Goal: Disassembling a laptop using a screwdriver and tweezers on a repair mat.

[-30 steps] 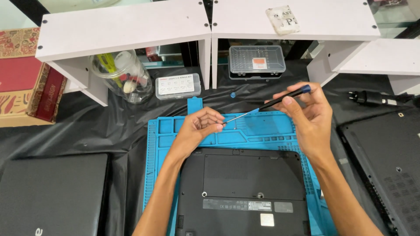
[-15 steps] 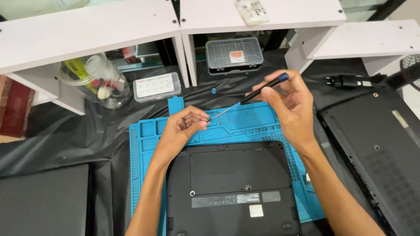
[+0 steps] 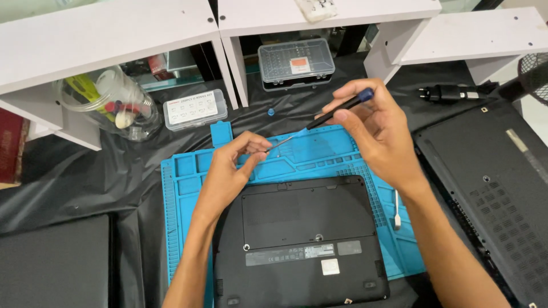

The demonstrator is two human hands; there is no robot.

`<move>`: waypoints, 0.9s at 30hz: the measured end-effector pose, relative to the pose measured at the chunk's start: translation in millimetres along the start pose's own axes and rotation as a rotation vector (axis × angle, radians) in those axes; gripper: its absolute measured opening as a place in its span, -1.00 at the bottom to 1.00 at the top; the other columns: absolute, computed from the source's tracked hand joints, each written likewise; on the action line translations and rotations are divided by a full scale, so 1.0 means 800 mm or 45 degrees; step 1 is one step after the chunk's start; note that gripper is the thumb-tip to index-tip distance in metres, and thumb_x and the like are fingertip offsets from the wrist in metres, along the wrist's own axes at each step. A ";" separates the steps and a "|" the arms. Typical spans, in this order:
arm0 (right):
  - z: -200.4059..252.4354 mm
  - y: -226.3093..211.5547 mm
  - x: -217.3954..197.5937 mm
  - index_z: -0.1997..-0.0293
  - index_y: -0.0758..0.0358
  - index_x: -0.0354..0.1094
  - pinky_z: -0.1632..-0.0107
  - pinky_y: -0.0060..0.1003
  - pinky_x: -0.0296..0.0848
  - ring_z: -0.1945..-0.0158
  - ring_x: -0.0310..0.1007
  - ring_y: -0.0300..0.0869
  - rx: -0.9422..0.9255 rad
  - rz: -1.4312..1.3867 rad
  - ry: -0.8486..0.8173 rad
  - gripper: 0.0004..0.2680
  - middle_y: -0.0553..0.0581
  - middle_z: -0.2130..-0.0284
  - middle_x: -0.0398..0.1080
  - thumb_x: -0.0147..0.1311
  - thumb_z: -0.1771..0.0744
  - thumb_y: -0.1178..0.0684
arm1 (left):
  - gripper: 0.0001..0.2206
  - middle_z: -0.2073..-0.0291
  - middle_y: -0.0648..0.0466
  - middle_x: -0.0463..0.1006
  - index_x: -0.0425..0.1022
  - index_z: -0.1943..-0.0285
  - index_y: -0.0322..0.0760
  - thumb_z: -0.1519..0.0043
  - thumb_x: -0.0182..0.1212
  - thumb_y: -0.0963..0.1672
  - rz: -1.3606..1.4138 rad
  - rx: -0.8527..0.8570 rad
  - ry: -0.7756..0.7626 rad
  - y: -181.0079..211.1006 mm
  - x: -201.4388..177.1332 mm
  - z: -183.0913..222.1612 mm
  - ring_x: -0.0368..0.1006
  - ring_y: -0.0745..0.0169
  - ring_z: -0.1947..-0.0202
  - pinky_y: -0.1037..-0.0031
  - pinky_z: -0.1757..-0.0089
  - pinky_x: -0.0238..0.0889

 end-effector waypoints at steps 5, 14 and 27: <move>0.003 -0.007 -0.001 -0.19 0.34 0.24 -0.12 -0.35 0.54 -0.05 0.54 -0.20 -0.043 0.042 -0.176 -0.82 0.20 0.06 0.48 0.04 -0.44 0.28 | -0.84 0.25 0.08 0.65 0.56 0.03 -0.36 -0.23 0.27 -0.26 -0.066 -0.013 -0.046 0.015 0.002 0.004 0.58 0.36 0.12 0.48 -0.02 0.39; 0.012 -0.036 0.016 -0.31 0.32 0.07 -0.18 -0.23 0.59 -0.10 0.58 -0.06 -0.106 0.185 -0.308 -0.69 0.27 0.03 0.47 0.06 -0.43 0.33 | -0.73 0.31 0.00 0.59 0.52 -0.12 -0.27 -0.23 0.29 -0.22 -0.281 0.045 -0.042 0.040 -0.003 0.007 0.53 0.19 0.20 0.36 0.06 0.40; 0.025 -0.006 0.042 -0.19 0.26 -0.05 -0.19 -0.18 0.60 -0.14 0.59 -0.02 -0.194 0.128 -0.434 -0.70 0.33 0.00 0.46 0.01 -0.42 0.39 | -0.91 0.28 -0.14 0.62 0.57 0.19 -0.40 -0.18 0.25 -0.22 -0.699 -0.076 -0.231 -0.002 0.003 0.017 0.54 -0.17 0.23 0.16 0.18 0.34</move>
Point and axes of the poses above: each hand's wrist, its own z-axis away from the middle knuckle, its own x-axis out of the palm, y = z × x, the point moved 4 cm from there along -z, towards the middle knuckle
